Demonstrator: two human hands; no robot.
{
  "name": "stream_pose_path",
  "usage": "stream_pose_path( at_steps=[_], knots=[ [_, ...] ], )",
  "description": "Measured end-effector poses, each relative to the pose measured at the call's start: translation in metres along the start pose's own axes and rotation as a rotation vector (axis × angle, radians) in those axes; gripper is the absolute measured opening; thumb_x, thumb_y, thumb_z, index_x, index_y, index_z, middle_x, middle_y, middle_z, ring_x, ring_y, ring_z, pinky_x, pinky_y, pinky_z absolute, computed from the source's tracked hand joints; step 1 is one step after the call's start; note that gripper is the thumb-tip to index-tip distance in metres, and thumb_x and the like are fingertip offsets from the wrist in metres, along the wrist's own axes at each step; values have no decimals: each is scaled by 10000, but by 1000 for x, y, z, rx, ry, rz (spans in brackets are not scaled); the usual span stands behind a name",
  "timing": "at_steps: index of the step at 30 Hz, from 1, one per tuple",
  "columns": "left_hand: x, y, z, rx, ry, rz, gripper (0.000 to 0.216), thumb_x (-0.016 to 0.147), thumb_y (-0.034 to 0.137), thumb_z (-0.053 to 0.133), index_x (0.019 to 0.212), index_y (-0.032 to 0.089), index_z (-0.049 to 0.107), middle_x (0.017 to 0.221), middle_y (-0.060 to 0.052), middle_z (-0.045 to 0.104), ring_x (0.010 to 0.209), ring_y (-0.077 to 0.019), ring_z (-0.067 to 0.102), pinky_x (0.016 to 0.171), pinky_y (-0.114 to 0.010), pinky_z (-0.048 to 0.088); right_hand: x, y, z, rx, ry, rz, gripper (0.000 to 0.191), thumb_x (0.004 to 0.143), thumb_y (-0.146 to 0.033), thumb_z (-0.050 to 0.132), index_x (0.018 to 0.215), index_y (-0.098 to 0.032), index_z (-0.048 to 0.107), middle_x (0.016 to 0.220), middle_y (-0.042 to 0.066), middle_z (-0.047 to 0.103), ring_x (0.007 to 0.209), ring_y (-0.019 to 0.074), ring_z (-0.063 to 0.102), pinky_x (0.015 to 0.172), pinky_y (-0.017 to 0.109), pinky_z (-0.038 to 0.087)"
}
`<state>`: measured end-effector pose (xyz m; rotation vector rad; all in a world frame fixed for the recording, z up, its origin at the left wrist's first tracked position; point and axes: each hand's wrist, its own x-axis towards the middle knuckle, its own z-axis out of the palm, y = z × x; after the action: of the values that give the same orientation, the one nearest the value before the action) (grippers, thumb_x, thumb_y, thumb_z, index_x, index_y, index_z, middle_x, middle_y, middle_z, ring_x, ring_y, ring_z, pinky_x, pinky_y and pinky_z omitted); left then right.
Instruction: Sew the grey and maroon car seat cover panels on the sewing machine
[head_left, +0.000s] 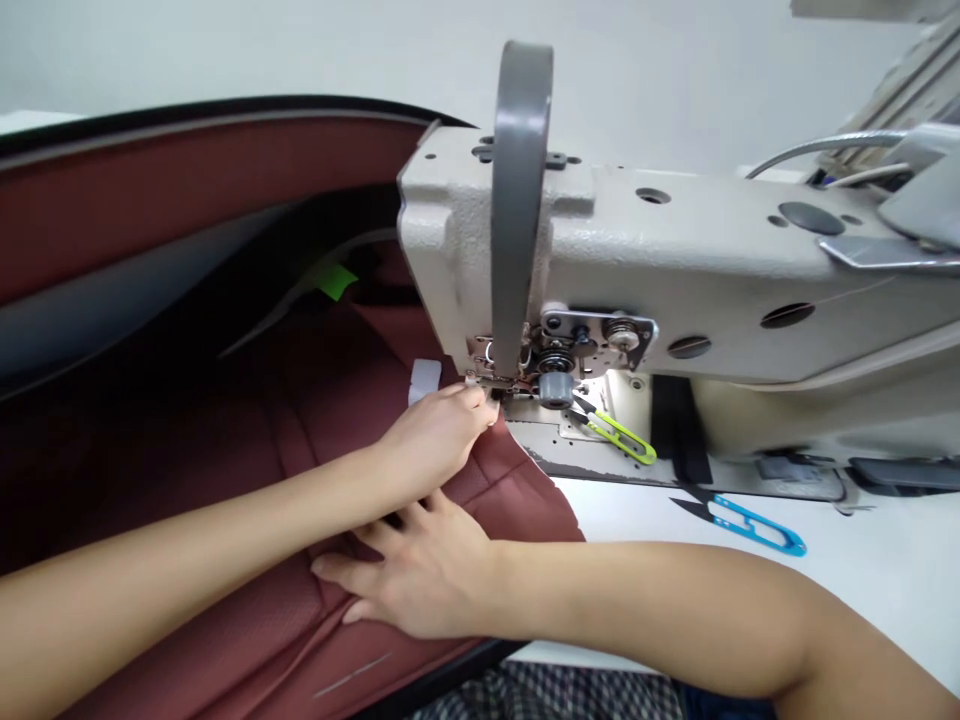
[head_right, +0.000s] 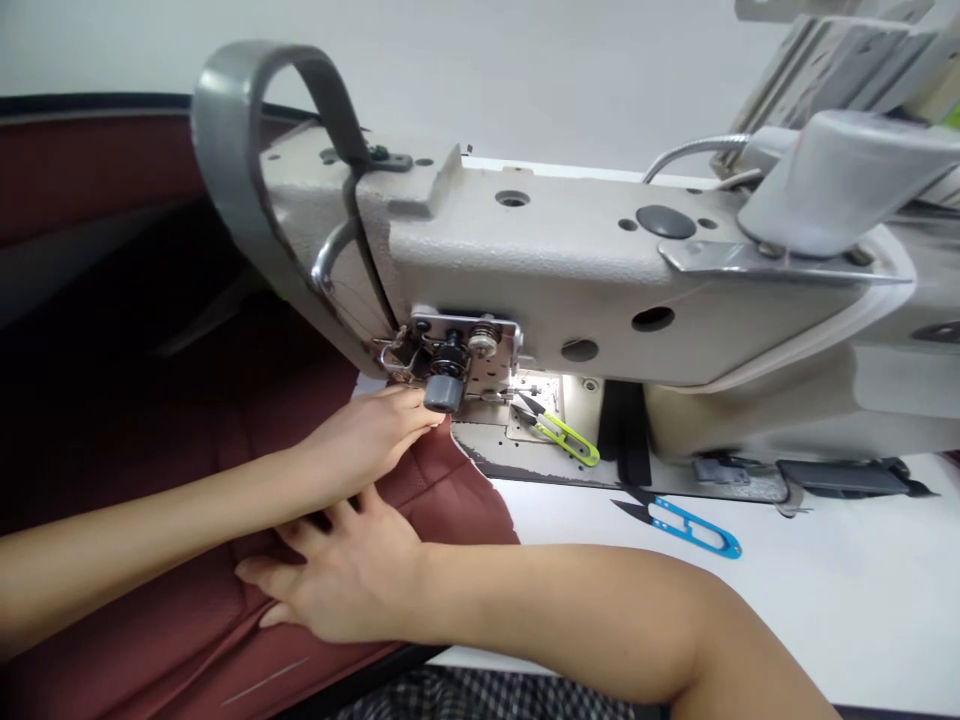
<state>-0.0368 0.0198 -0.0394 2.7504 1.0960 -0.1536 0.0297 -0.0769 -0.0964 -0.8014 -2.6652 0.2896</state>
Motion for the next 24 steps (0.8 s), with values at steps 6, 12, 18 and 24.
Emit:
stream_pose_path(
  at_steps=[6, 12, 18, 24],
  knots=[
    [6, -2, 4, 27, 5, 3, 249, 918, 73, 440, 905, 139, 679, 876, -79, 645, 845, -204, 622, 718, -295, 483, -1, 5, 1, 35, 0, 14, 493, 1006, -550, 389, 1415, -306, 514, 1442, 33, 484, 1294, 312, 377, 1119, 539, 337],
    [10, -4, 5, 72, 36, 3, 215, 932, 113, 474, 910, 138, 686, 859, -85, 667, 817, -204, 653, 715, -297, 504, 1, 8, -2, 10, -10, 15, 496, 1003, -558, 389, 1421, -319, 506, 1459, 30, 468, 1311, 317, 361, 1116, 560, 339],
    [-6, -8, -12, 257, 55, 62, 251, 877, 47, 519, 1046, 142, 677, 1081, -126, 664, 955, -241, 607, 694, -294, 518, 4, 8, -4, -44, -13, 7, 475, 1011, -537, 384, 1420, -328, 504, 1508, 46, 408, 1368, 358, 314, 1100, 649, 312],
    [-8, 7, -6, 106, 27, 87, 299, 897, 54, 463, 1074, 157, 681, 1078, -101, 671, 967, -206, 612, 896, -328, 523, 13, 6, 9, -71, -45, 16, 480, 1034, -491, 359, 1441, -267, 480, 1447, 97, 511, 1346, 288, 443, 1115, 528, 385]
  ],
)
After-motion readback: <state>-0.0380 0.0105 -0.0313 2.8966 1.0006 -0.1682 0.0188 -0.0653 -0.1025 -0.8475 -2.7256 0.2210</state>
